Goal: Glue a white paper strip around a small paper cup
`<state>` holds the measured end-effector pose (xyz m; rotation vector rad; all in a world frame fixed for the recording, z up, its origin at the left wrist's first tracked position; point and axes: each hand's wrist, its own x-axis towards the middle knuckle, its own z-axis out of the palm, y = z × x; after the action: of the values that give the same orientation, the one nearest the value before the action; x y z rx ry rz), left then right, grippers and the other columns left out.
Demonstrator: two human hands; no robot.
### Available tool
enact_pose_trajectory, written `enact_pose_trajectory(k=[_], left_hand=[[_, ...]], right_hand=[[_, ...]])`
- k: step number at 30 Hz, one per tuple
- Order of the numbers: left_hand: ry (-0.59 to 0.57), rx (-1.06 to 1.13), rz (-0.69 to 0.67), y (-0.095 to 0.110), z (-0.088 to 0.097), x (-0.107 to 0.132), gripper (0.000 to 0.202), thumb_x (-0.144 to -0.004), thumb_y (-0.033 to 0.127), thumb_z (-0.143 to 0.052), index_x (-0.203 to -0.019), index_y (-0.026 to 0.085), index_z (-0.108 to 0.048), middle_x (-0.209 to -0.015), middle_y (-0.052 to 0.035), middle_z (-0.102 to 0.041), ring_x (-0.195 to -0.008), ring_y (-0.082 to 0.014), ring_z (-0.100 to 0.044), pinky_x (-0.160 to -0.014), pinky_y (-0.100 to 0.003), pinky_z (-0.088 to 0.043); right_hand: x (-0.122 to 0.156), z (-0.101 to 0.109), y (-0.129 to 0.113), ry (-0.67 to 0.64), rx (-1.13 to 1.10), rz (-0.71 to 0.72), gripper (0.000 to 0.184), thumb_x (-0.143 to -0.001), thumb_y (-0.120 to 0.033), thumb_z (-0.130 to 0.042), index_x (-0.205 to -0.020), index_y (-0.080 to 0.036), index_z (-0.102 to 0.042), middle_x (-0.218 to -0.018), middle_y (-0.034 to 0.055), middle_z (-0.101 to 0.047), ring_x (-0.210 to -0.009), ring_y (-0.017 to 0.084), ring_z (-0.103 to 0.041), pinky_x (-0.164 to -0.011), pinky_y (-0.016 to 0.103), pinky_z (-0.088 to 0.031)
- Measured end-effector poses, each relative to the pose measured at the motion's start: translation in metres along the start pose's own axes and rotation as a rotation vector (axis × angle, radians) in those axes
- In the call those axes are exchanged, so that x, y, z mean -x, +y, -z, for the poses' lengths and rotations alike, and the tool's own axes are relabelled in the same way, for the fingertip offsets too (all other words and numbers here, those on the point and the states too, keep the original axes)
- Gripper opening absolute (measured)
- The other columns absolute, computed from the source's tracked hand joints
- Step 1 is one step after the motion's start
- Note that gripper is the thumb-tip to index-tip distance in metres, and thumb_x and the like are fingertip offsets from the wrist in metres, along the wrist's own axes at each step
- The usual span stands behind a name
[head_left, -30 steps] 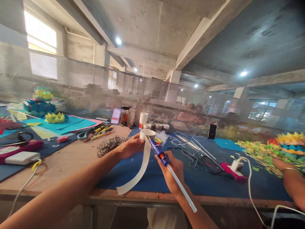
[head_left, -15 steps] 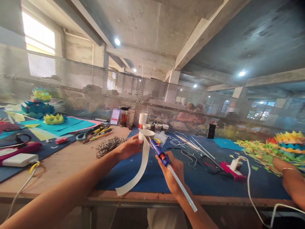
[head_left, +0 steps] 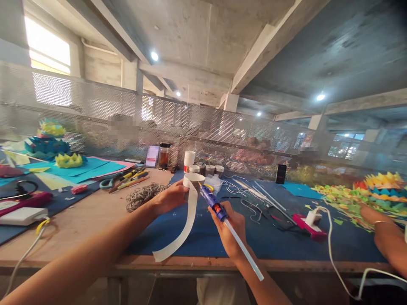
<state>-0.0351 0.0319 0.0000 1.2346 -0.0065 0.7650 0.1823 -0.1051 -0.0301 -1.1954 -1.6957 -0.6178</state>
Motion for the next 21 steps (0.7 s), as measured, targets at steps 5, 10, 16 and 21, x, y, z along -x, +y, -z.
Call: enact_pose_trajectory(k=[5, 10, 16, 21], left_hand=[[-0.013, 0.015, -0.01, 0.001, -0.0051, -0.0001, 0.031, -0.088, 0.02, -0.066, -0.119, 0.018, -0.069, -0.107, -0.0088, -0.075, -0.094, -0.0226, -0.07, -0.086, -0.034, -0.053], [-0.008, 0.043, -0.002, -0.0001, -0.0045, 0.0002, 0.032, -0.088, 0.02, -0.066, -0.119, 0.017, -0.069, -0.105, -0.0084, -0.075, -0.093, -0.0227, -0.07, -0.087, -0.033, -0.052], [0.021, 0.049, 0.018, -0.0013, -0.0011, 0.0013, 0.03, -0.087, 0.021, -0.068, -0.116, 0.016, -0.07, -0.101, -0.0084, -0.075, -0.093, -0.0225, -0.069, -0.087, -0.034, -0.052], [0.029, 0.067, 0.015, 0.0002, -0.0072, 0.0021, 0.031, -0.088, 0.02, -0.066, -0.118, 0.016, -0.069, -0.101, -0.0081, -0.075, -0.091, -0.0213, -0.069, -0.088, -0.034, -0.052]], right_hand=[[-0.0014, 0.0024, -0.0007, 0.01, 0.007, -0.001, 0.027, -0.105, -0.042, -0.049, -0.089, -0.021, -0.053, -0.063, -0.0018, -0.063, -0.051, 0.015, -0.062, -0.052, 0.025, -0.037], [0.0001, 0.0027, 0.0007, 0.001, -0.001, -0.006, 0.026, -0.105, -0.041, -0.049, -0.089, -0.021, -0.053, -0.064, -0.0021, -0.062, -0.052, 0.015, -0.062, -0.053, 0.025, -0.037], [0.0003, 0.0044, 0.0006, 0.003, -0.035, -0.031, 0.025, -0.104, -0.041, -0.052, -0.088, -0.022, -0.053, -0.063, -0.0016, -0.063, -0.051, 0.016, -0.061, -0.052, 0.025, -0.037], [-0.0025, 0.0084, -0.0074, -0.005, -0.118, -0.054, 0.022, -0.103, -0.04, -0.054, -0.096, -0.02, -0.058, -0.07, 0.0011, -0.069, -0.055, 0.015, -0.065, -0.055, 0.024, -0.042]])
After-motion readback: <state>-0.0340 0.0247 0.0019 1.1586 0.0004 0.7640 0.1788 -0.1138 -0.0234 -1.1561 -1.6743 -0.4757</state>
